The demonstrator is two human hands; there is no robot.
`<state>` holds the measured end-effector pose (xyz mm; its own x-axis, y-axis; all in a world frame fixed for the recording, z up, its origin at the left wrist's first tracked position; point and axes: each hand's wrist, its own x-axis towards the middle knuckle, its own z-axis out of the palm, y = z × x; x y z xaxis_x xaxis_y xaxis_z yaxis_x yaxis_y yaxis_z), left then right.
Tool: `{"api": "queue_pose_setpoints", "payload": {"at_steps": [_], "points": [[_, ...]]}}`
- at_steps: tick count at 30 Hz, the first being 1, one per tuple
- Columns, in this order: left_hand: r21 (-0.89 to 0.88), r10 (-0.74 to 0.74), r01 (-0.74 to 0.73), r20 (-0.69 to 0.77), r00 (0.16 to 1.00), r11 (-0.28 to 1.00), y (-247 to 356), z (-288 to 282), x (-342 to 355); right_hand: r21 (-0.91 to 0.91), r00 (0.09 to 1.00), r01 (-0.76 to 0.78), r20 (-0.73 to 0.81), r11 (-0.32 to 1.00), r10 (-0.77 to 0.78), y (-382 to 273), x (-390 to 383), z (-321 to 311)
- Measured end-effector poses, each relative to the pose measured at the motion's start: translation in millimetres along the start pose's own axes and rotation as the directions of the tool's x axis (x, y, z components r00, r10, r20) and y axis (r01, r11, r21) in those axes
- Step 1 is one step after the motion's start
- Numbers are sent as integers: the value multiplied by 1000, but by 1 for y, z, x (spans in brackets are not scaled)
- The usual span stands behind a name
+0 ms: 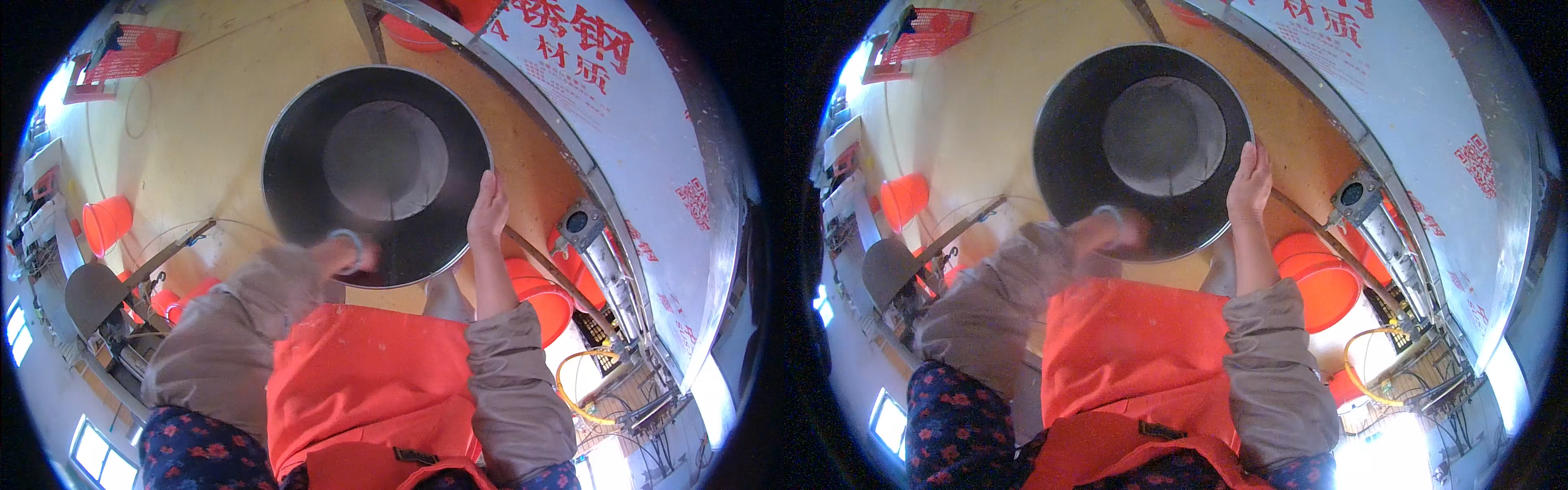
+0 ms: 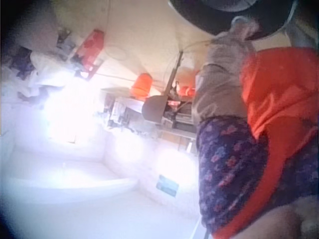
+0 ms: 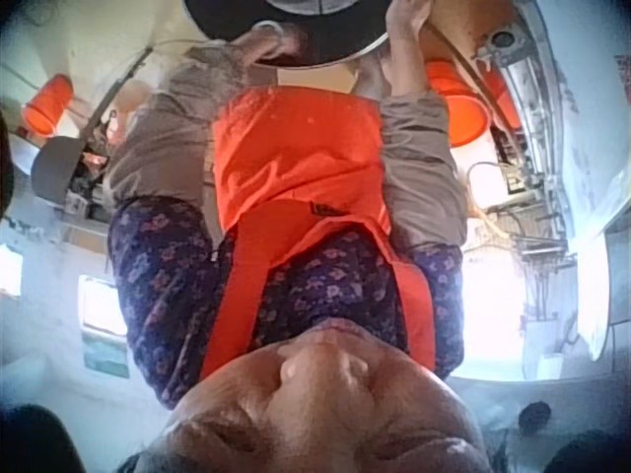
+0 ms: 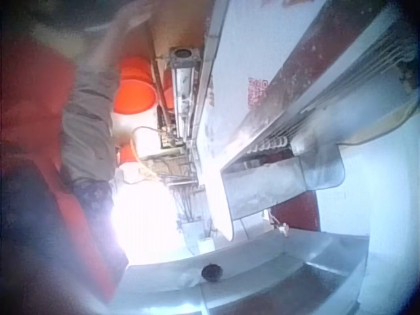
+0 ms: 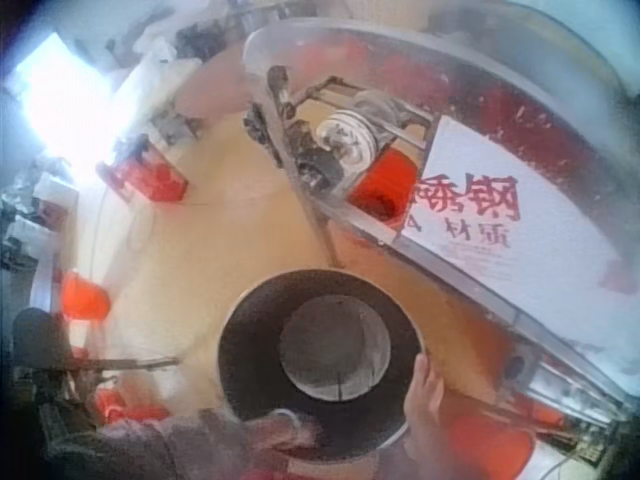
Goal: The person scoops water from a large metal container into a red bucket using a ladle, then pours the water into a dough mixer. They operate the mixer's control panel and stir the contents of the bucket with their hand.
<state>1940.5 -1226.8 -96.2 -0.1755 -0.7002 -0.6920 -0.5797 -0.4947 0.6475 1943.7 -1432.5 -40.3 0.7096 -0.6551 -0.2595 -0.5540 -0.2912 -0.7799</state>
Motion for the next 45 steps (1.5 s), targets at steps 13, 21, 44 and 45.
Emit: {"api": "queue_pose_setpoints", "payload": {"at_steps": [13,21,44,45], "points": [[-793,-114,160,115,987,588,39,-58,-39,3,1000,12,0,1000,-12,5,1,1],[-762,-204,319,246,948,563,29,-35,-20,-25,999,28,-30,999,-29,2,0,1],[-979,-201,5,-37,979,203,53,-47,-29,-20,999,40,-20,999,-40,8,1,3],[-935,-255,133,48,966,328,45,-44,-34,-17,999,39,-3,999,-39,8,1,2]]}}
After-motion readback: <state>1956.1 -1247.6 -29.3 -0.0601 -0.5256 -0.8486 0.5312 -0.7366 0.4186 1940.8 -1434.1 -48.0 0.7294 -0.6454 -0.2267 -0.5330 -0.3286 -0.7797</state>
